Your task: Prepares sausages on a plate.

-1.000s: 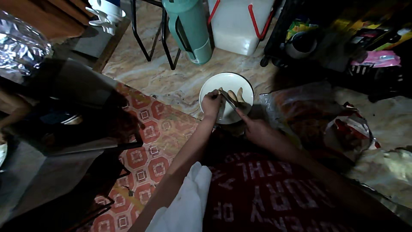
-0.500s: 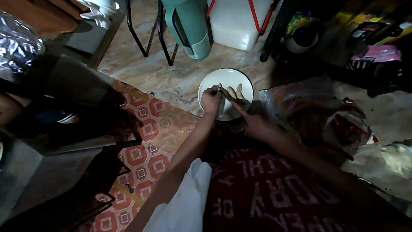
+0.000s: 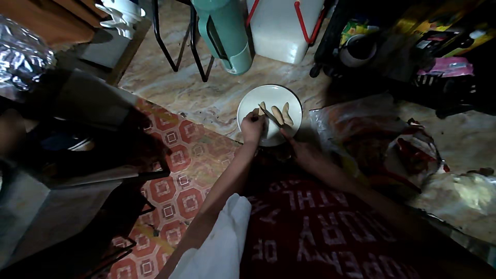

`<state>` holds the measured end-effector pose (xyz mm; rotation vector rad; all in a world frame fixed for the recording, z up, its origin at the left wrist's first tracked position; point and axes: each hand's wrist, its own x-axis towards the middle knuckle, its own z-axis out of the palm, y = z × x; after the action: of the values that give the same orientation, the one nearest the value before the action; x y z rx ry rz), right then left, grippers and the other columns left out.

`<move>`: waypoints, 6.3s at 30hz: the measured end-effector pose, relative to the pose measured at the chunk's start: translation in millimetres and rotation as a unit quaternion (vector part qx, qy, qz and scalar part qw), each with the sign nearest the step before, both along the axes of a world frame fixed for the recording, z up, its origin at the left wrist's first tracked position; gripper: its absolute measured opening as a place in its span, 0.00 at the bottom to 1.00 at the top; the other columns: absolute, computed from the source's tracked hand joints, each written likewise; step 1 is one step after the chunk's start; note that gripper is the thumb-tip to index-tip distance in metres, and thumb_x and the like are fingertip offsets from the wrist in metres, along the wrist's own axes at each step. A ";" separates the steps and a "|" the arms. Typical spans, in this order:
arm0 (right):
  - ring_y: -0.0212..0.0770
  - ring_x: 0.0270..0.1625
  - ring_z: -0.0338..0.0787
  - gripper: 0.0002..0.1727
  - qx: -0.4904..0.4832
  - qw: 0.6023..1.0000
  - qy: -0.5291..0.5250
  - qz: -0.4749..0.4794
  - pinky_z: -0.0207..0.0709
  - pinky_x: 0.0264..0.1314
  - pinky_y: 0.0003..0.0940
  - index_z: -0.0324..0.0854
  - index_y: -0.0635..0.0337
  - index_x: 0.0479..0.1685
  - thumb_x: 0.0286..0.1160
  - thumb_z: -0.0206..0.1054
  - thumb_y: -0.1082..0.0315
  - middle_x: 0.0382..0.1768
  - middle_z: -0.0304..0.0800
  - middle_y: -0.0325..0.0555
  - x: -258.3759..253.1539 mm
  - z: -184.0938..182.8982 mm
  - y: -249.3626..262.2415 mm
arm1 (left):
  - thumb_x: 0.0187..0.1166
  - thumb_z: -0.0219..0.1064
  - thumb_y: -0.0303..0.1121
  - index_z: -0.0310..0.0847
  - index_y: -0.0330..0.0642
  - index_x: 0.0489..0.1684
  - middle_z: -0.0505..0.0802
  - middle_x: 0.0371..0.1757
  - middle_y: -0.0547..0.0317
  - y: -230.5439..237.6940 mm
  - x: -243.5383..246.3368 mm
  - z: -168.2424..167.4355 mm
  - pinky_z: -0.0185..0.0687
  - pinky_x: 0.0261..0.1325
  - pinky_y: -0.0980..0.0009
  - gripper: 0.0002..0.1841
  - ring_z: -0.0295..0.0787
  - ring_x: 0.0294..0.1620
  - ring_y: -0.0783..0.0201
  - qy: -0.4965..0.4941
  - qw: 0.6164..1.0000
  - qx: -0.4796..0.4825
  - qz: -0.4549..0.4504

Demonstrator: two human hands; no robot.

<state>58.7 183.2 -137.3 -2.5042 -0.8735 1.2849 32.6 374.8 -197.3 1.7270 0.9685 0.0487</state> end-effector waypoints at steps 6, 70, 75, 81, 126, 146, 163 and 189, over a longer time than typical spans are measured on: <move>0.65 0.60 0.90 0.41 0.047 0.999 -0.010 -0.008 0.78 0.68 0.59 0.35 0.38 0.99 0.90 0.52 0.68 0.57 0.89 0.65 -4.8 10.4 -10.8 | 0.82 0.69 0.32 0.82 0.34 0.65 0.92 0.54 0.44 3.3 3.4 -3.4 0.92 0.50 0.57 0.17 0.94 0.43 0.57 -0.008 0.998 -0.056 0.039; 0.64 0.57 0.90 0.38 0.057 0.998 -0.008 0.007 0.79 0.65 0.59 0.37 0.36 0.98 0.93 0.49 0.66 0.53 0.91 0.63 -10.9 7.5 -22.3 | 0.79 0.71 0.28 0.87 0.36 0.63 0.91 0.59 0.46 -3.9 -2.2 -12.4 0.84 0.65 0.59 0.16 0.90 0.56 0.58 -0.039 0.998 0.027 0.030; 0.64 0.57 0.90 0.39 0.038 0.999 0.016 0.003 0.79 0.64 0.61 0.35 0.35 0.98 0.92 0.50 0.66 0.53 0.90 0.64 -9.4 9.2 -18.5 | 0.78 0.70 0.27 0.81 0.33 0.70 0.91 0.57 0.44 -4.5 -2.1 -13.5 0.85 0.63 0.59 0.21 0.90 0.54 0.58 -0.044 0.999 0.016 0.029; 0.63 0.55 0.90 0.40 0.048 0.998 0.033 -0.004 0.79 0.64 0.60 0.34 0.35 0.99 0.92 0.50 0.66 0.52 0.90 0.64 -8.0 7.1 -16.6 | 0.76 0.72 0.25 0.77 0.36 0.74 0.92 0.53 0.47 -5.6 -2.1 -15.6 0.87 0.57 0.61 0.25 0.91 0.48 0.60 -0.067 0.996 0.015 0.049; 0.59 0.63 0.91 0.33 0.251 0.953 -0.063 -0.160 0.80 0.68 0.59 0.50 0.39 0.97 0.93 0.52 0.60 0.70 0.86 0.60 -19.3 2.0 -61.8 | 0.81 0.68 0.31 0.77 0.31 0.72 0.85 0.68 0.35 15.5 12.5 -2.6 0.81 0.71 0.49 0.22 0.87 0.66 0.44 -0.003 0.979 0.187 -0.083; 0.57 0.74 0.84 0.32 0.192 0.980 0.013 -0.051 0.73 0.80 0.55 0.48 0.49 0.97 0.96 0.46 0.58 0.78 0.79 0.60 -18.2 6.5 -67.5 | 0.85 0.65 0.37 0.72 0.32 0.76 0.85 0.66 0.32 -10.4 -35.0 6.6 0.81 0.66 0.39 0.25 0.87 0.63 0.37 0.085 0.964 0.195 -0.163; 0.62 0.62 0.90 0.32 0.149 0.989 0.013 -0.019 0.78 0.71 0.57 0.46 0.42 0.97 0.96 0.47 0.60 0.61 0.89 0.65 -17.2 8.6 -26.9 | 0.81 0.69 0.33 0.80 0.37 0.74 0.88 0.65 0.39 13.3 -38.8 6.7 0.81 0.70 0.49 0.22 0.88 0.64 0.46 0.031 0.976 0.182 -0.115; 0.64 0.59 0.90 0.39 -0.020 0.999 0.010 0.036 0.79 0.66 0.59 0.30 0.35 0.98 0.94 0.47 0.65 0.55 0.90 0.64 -20.3 29.9 12.6 | 0.86 0.61 0.33 0.80 0.38 0.76 0.84 0.72 0.37 15.6 -32.1 10.1 0.77 0.73 0.48 0.21 0.84 0.69 0.44 0.068 0.971 0.183 -0.137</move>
<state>38.4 195.9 -107.4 -2.5061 -0.9503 1.3613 0.5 390.3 -187.3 2.2157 0.8472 -0.0756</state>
